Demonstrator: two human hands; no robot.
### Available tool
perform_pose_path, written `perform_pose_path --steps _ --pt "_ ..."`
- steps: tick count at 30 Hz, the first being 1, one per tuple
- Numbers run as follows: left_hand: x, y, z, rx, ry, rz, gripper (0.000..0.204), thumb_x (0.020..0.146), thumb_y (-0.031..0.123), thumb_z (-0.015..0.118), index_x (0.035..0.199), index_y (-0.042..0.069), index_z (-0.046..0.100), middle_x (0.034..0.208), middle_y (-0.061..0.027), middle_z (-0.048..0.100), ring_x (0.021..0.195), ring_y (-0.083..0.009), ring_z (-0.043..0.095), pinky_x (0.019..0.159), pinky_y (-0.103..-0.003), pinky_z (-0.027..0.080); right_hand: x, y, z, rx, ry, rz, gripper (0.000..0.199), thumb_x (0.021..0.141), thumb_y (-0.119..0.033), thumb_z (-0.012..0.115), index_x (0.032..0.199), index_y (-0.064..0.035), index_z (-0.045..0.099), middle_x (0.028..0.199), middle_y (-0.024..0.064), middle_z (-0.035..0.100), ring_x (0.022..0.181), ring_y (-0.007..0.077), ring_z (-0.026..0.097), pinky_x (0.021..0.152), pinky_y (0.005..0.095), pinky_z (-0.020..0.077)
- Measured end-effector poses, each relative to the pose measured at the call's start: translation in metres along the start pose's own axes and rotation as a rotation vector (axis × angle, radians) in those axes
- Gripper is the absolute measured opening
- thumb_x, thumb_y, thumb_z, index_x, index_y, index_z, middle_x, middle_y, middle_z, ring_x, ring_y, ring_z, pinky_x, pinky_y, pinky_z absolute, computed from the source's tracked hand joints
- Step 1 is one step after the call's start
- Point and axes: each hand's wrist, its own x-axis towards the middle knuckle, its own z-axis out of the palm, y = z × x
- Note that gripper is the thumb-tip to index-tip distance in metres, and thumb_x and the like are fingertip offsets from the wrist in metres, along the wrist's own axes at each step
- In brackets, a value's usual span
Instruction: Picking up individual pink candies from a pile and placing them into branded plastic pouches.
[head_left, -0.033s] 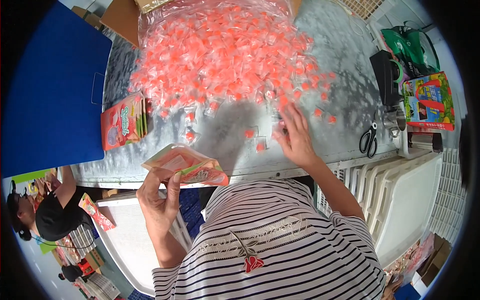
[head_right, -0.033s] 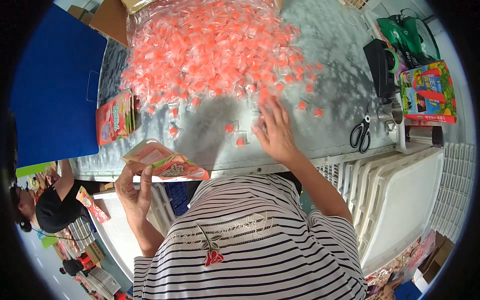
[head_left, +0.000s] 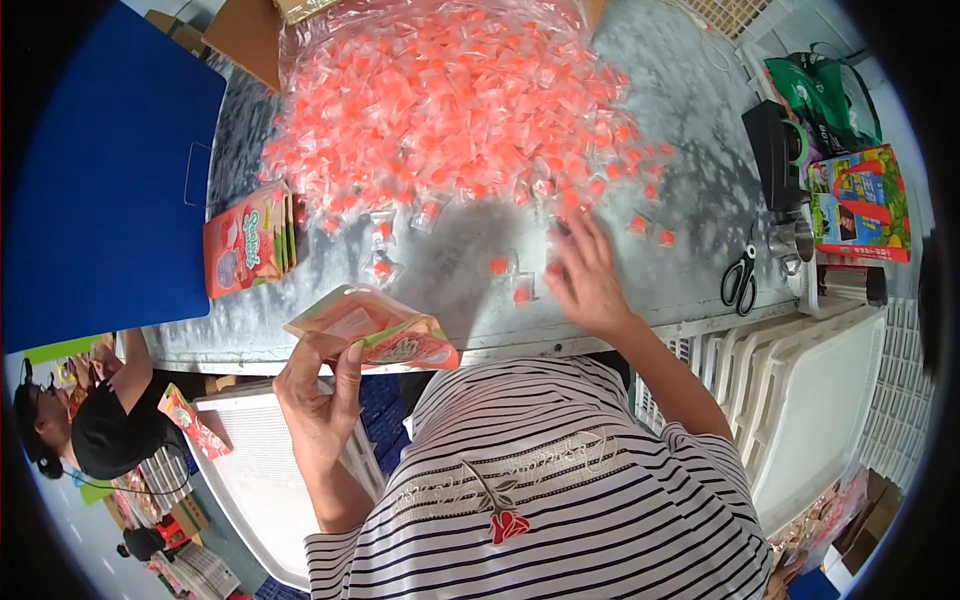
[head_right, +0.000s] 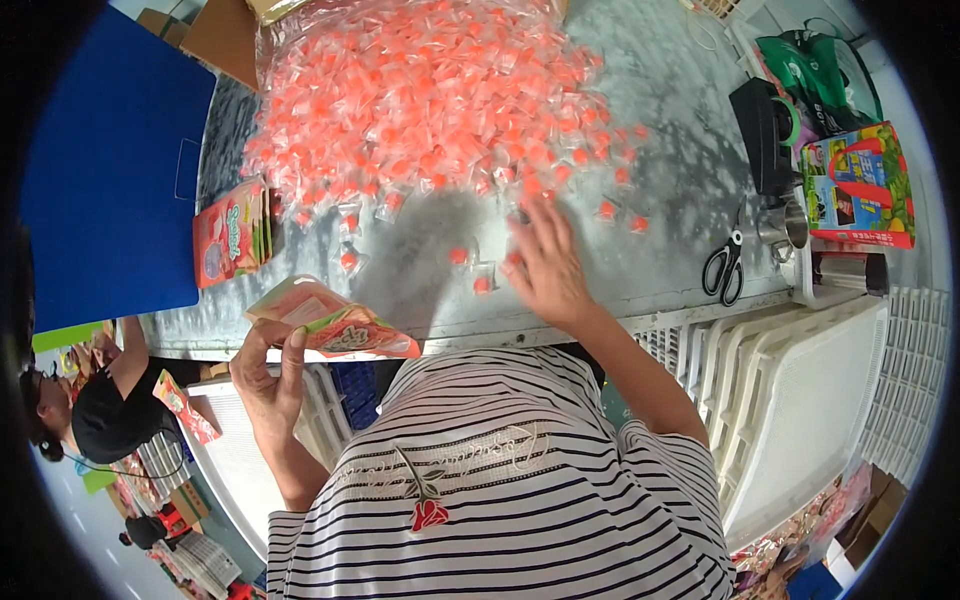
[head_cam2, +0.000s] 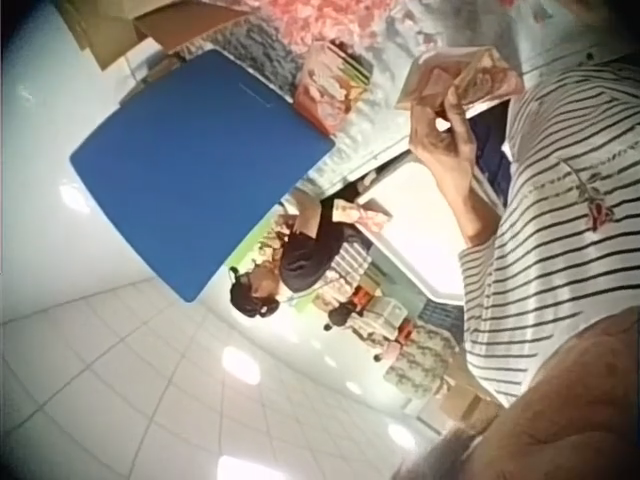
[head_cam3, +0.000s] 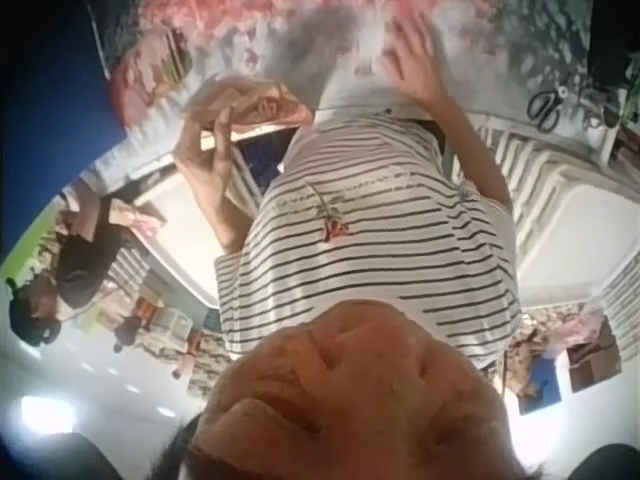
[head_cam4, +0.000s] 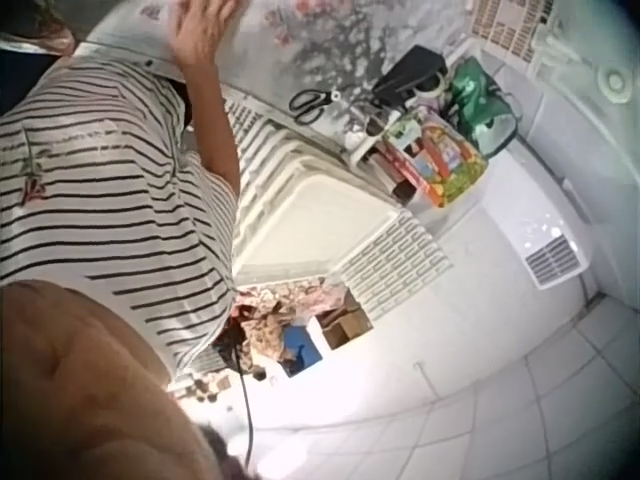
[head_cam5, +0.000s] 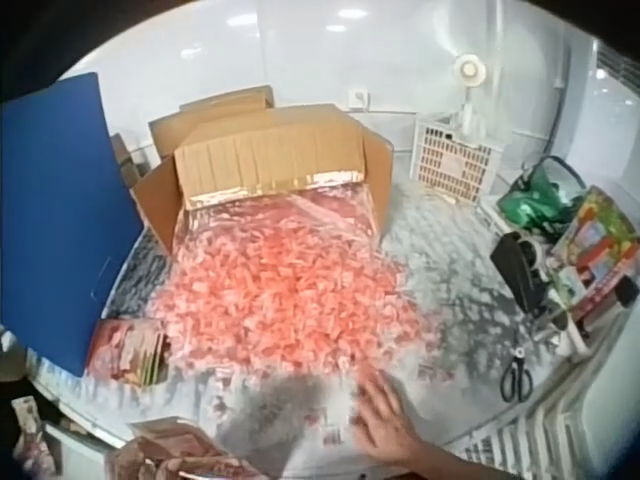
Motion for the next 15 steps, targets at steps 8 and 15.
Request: perform_pose_path --steps 8,15 --pt "-0.003 -0.008 -0.008 -0.023 0.018 -0.025 0.016 0.088 0.010 0.066 0.080 -0.001 0.057 0.070 -0.0046 0.057 0.063 -0.0104 0.049 0.062 -0.024 0.041 0.001 0.030 -0.023 0.192 0.260 0.120 0.036 0.093 -0.008 0.050 0.129 -0.0030 0.051 0.129 0.0182 0.051 0.121 0.0286 0.048 0.102 0.0367 0.0368" --pt "-0.004 -0.012 -0.009 -0.024 0.047 -0.036 0.016 0.087 0.009 0.067 0.080 -0.001 0.058 0.068 -0.0045 0.057 0.061 -0.0102 0.049 0.059 -0.023 0.040 -0.014 0.030 -0.034 0.199 0.205 0.181 0.030 0.095 -0.003 0.045 0.124 -0.0033 0.054 0.119 0.0148 0.059 0.107 0.0227 0.057 0.092 0.0335 0.0433"
